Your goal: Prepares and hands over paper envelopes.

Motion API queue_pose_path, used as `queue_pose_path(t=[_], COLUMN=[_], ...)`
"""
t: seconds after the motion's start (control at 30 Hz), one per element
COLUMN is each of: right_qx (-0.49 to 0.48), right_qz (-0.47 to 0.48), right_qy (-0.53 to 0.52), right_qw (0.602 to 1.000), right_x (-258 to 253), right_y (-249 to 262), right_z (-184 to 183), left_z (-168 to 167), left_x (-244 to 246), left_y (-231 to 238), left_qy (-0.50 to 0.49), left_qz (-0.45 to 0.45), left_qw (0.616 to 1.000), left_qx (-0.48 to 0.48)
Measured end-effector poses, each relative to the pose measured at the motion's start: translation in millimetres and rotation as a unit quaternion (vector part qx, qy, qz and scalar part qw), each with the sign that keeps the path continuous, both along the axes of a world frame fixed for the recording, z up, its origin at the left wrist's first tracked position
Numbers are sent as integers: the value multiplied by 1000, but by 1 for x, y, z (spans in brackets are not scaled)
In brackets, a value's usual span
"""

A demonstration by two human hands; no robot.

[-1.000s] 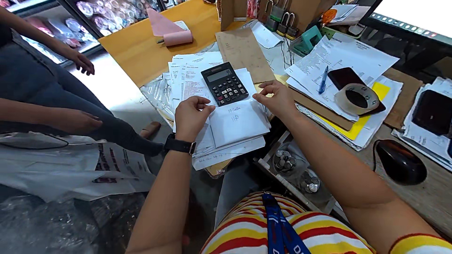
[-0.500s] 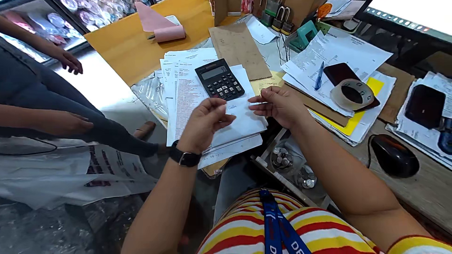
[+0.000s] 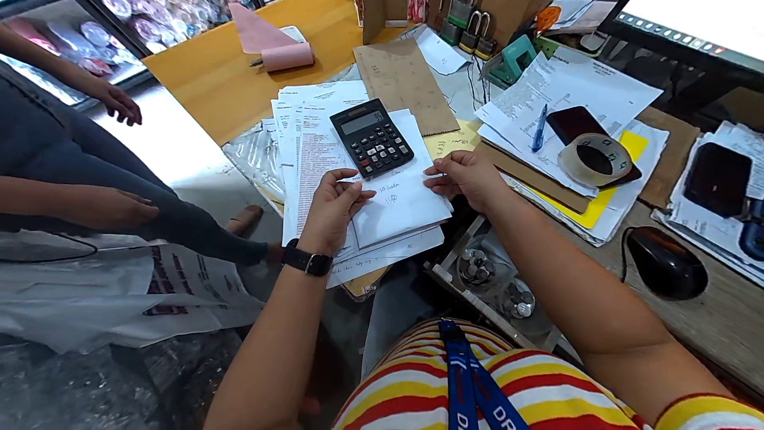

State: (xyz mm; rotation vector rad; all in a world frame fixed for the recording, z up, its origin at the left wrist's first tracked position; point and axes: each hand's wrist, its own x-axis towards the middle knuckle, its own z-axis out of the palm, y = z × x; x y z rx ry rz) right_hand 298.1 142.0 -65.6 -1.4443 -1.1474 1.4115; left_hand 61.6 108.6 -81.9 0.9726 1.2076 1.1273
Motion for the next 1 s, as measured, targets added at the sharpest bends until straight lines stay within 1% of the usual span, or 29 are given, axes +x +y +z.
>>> queue_pose_path(t=[0.07,0.2,0.33,0.47,0.6,0.8,1.0], right_qx=[22,48,50,52,49,56,58], right_qz=[17,42,40,43,47,47,51], right_qy=[-49,-173,-243,-282,-298,-326,-336], right_qw=[998,983,968,957,952,942,939], right_x=[-2,-8,-14,-18,-20,-22,-23], right_y=[2,9,11,10,11,12,13], right_z=[-1,-2,-3,-2,-3,-5,-5], left_z=[1,-2,4,12,13,16,15], left_x=[0,-2,0,-3,-2,0,1], left_y=[-1,1,7,13,18,22,22], left_qy=[21,123,194,280,335,380,396], left_qz=[17,31,44,37,31,19,17], left_qw=[1000,991,979,959,942,925,918], left_qx=[11,49,34,3,-6,-14,-13])
